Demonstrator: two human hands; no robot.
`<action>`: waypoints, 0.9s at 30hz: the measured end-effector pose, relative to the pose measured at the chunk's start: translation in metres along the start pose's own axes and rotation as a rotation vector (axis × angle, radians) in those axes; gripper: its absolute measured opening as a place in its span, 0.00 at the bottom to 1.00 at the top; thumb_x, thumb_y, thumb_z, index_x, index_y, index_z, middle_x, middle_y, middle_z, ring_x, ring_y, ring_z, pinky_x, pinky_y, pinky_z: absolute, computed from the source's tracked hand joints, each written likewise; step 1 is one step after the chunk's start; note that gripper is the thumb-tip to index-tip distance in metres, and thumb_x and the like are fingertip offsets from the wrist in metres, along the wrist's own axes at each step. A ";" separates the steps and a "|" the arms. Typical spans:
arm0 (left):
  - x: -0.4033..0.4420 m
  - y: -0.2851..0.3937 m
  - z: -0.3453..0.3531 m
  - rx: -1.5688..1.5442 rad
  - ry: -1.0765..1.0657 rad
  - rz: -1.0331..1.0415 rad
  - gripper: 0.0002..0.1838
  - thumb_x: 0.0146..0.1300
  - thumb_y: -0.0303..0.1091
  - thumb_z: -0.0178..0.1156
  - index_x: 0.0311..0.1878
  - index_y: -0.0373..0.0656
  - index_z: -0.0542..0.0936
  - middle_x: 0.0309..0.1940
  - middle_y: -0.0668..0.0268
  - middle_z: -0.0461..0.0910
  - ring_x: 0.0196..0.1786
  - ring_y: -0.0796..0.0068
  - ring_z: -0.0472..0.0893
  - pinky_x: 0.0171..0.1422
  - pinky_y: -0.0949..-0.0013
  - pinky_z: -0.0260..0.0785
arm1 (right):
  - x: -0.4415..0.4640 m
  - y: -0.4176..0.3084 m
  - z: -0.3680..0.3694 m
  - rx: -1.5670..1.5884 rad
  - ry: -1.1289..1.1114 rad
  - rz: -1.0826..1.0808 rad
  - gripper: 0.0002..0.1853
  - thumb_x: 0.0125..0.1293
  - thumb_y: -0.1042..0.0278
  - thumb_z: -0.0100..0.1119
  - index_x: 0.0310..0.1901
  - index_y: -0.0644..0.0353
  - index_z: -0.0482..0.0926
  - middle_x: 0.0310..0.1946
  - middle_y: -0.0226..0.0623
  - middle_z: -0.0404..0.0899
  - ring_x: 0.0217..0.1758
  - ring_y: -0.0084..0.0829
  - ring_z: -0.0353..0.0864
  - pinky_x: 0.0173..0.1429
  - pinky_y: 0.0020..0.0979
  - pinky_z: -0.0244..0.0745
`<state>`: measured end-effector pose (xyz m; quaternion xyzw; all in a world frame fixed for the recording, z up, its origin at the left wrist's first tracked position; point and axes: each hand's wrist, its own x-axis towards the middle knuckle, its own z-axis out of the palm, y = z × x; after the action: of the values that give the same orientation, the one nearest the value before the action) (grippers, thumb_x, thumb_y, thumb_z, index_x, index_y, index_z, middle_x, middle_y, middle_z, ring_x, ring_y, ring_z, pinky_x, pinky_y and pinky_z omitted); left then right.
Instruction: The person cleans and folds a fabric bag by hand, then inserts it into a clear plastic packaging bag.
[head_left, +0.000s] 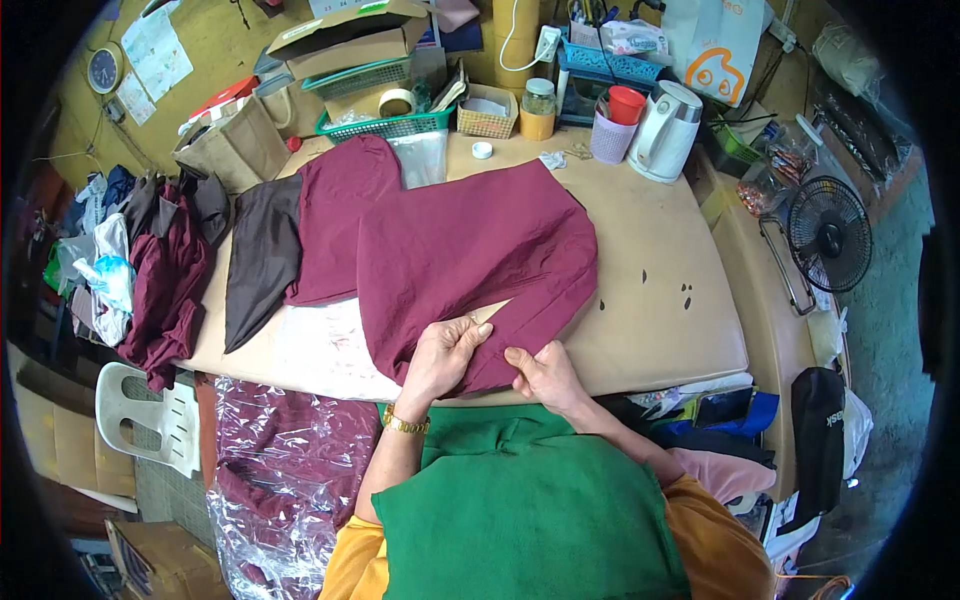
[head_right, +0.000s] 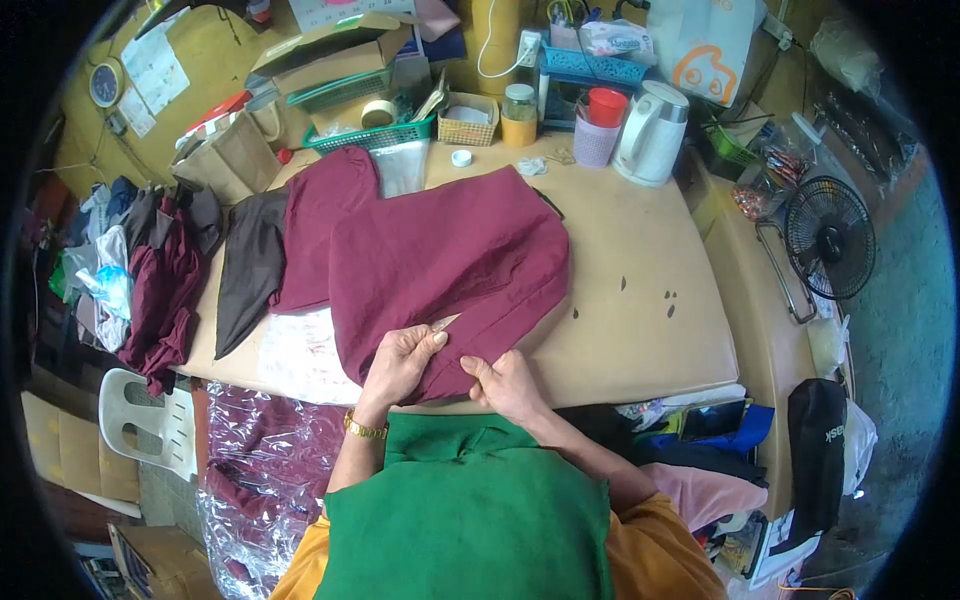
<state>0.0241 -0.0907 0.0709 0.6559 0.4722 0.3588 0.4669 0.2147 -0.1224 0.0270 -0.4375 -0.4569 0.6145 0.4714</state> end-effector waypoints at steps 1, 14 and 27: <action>-0.001 0.000 -0.002 0.000 -0.001 0.001 0.16 0.72 0.41 0.60 0.44 0.36 0.85 0.29 0.55 0.84 0.32 0.78 0.80 0.40 0.68 0.73 | -0.001 -0.009 -0.007 -0.186 -0.205 0.181 0.14 0.68 0.61 0.67 0.42 0.66 0.81 0.32 0.34 0.83 0.19 0.20 0.74 0.20 0.24 0.69; -0.063 0.035 -0.001 0.269 -0.298 -0.075 0.21 0.65 0.39 0.67 0.57 0.40 0.80 0.47 0.59 0.84 0.48 0.65 0.82 0.52 0.66 0.73 | 0.070 -0.081 0.006 -0.898 -0.017 -0.704 0.04 0.60 0.70 0.65 0.30 0.58 0.81 0.28 0.35 0.82 0.35 0.36 0.79 0.50 0.36 0.67; -0.029 -0.047 -0.006 -1.426 0.158 0.006 0.31 0.80 0.53 0.35 0.73 0.38 0.60 0.71 0.55 0.68 0.71 0.64 0.70 0.68 0.64 0.73 | -0.014 -0.081 -0.056 -1.236 -0.157 -0.306 0.08 0.64 0.64 0.64 0.35 0.60 0.82 0.30 0.37 0.80 0.40 0.39 0.80 0.63 0.41 0.63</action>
<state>-0.0032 -0.1107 0.0266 0.1645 0.1531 0.6277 0.7453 0.2859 -0.1163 0.0961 -0.5121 -0.8173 0.1937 0.1798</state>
